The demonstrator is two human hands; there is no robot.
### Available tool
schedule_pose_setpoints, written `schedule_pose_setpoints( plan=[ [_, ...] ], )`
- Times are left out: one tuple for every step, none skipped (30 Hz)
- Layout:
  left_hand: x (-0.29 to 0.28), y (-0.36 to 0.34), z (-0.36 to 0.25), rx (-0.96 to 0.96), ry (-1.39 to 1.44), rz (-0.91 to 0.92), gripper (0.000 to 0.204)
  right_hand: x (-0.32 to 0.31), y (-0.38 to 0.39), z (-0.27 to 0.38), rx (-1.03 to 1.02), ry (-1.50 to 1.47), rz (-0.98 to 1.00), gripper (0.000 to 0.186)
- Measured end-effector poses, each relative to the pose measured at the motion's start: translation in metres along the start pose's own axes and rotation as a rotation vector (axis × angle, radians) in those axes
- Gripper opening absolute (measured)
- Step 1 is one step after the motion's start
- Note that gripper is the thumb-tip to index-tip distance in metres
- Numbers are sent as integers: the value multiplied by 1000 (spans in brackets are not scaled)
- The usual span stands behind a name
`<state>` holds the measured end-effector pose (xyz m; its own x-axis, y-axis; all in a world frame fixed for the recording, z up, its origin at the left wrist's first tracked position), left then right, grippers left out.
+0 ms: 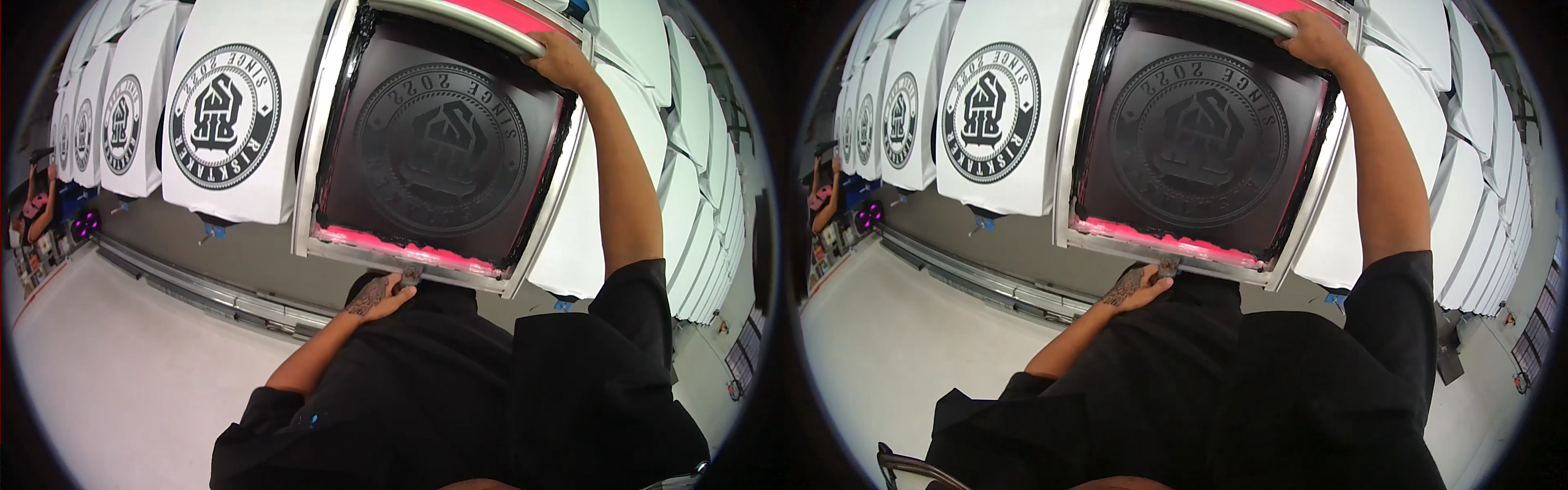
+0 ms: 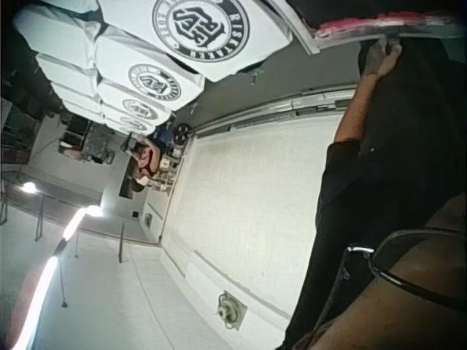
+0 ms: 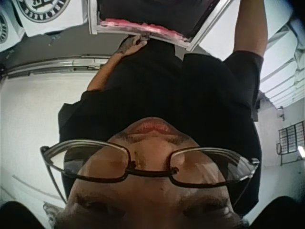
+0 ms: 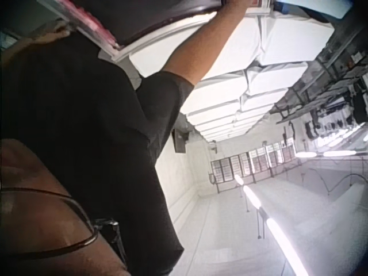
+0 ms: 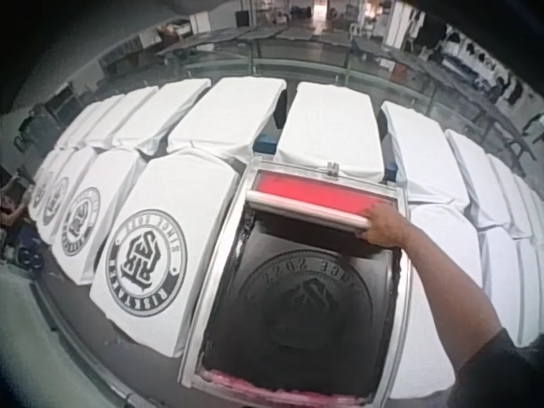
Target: Screen printing logos onto a series of white t-shirts on a production line using a manual squeegee.
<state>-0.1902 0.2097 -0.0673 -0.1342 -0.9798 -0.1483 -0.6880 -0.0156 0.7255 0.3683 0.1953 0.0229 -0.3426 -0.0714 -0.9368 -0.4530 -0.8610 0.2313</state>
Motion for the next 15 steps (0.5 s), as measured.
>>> schedule_pose_setpoints(
  plan=[
    [0, -4, 1, -14, -32, 61, 53, 6, 10, 7, 14, -3, -33, 39],
    [1, -7, 3, -27, -67, 125, 47, 11, 21, 11, 32, -6, -67, 37],
    [5, -11, 9, 44, -33, 59, 43, 14, 32, 25, 13, -8, -89, 33],
    [6, -9, 12, 34, -28, 72, 43, 24, 49, 42, 20, -15, -74, 33],
    [6, -10, 11, 145, -103, 2, 43, 33, 66, 57, 33, -48, -36, 32],
    [3, -11, 4, 260, -179, -71, 42, 39, 83, 72, 45, -79, 0, 30],
    [-3, -21, -7, 263, -139, -63, 42, 40, 98, 85, 6, -90, -26, 29],
    [-7, -27, -13, 253, -99, -60, 42, 51, 117, 101, -26, -130, -97, 29],
    [-4, -23, -1, 218, -106, -47, 44, 68, 146, 129, -30, -71, -70, 34],
    [-3, -28, 1, 215, -109, -36, 44, 88, 175, 145, 3, -50, -82, 38],
    [-4, -36, -4, 203, -137, -12, 45, 102, 199, 164, 1, -33, -42, 38],
    [-7, -43, -11, 195, -169, 9, 46, 121, 222, 176, -13, 8, -50, 40],
    [-9, -50, -18, 165, -122, 37, 44, 136, 246, 186, 21, 66, -40, 39],
    [-5, -58, -10, 162, -127, 26, 44, 140, 258, 206, 33, 22, -52, 38],
    [0, -67, 2, 317, -145, -135, 42, 147, 267, 217, 38, 11, -105, 39]
  ],
)
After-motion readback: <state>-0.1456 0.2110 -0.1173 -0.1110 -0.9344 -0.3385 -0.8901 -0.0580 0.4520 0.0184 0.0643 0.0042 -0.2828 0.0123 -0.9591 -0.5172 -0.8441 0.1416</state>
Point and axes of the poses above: each hand's wrist, its own y-axis away from the middle knuckle, its own x-axis out of the palm, z = x × y, the point moved 3 cm from there along -y, towards the middle knuckle, and after that the axes turned 1 degree about -x, right-handed, at the moved point
